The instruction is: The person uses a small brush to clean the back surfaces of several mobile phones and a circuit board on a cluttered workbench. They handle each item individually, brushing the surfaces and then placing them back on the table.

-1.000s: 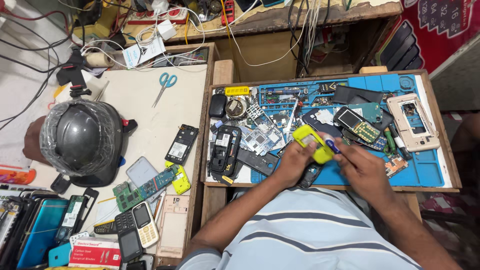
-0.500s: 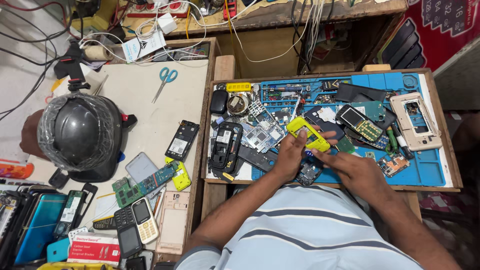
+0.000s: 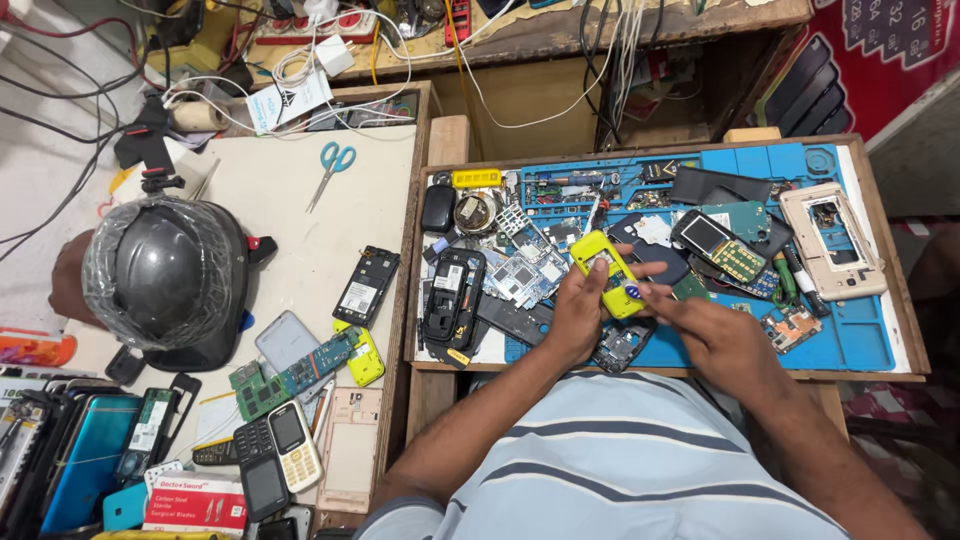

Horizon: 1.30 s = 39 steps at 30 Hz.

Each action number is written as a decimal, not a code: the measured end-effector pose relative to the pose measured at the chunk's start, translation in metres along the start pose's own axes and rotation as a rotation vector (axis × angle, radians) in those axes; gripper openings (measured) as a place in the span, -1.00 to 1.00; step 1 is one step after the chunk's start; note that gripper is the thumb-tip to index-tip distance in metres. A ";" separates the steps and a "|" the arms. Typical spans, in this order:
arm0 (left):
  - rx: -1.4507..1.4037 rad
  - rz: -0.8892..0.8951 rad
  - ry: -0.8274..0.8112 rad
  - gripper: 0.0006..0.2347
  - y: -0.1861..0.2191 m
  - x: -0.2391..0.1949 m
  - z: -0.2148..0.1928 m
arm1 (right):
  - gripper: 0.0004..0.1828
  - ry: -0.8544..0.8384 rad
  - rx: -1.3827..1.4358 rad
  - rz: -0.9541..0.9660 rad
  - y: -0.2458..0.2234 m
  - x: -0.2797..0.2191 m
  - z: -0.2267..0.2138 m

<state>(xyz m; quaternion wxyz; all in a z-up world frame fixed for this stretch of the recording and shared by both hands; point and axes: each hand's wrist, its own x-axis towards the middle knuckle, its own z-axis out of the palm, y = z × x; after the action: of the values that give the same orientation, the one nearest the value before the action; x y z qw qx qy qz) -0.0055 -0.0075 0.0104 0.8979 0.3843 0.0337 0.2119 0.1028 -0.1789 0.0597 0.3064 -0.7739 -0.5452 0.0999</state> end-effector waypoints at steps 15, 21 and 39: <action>-0.089 -0.029 -0.039 -0.53 0.002 0.003 0.004 | -0.32 -0.082 -0.306 -0.130 0.011 0.001 0.004; -0.214 -0.098 -0.094 -0.53 0.005 0.004 0.004 | -0.30 0.076 -0.196 -0.103 0.008 0.001 -0.005; -0.342 -0.083 -0.089 -0.60 -0.004 0.006 -0.007 | -0.42 -0.004 -0.171 -0.048 0.000 0.001 -0.003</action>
<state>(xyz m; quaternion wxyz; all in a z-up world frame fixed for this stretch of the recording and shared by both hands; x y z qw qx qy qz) -0.0005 -0.0023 0.0032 0.9588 0.2331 -0.0269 0.1598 0.1045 -0.1787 0.0620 0.2404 -0.7837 -0.5708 0.0469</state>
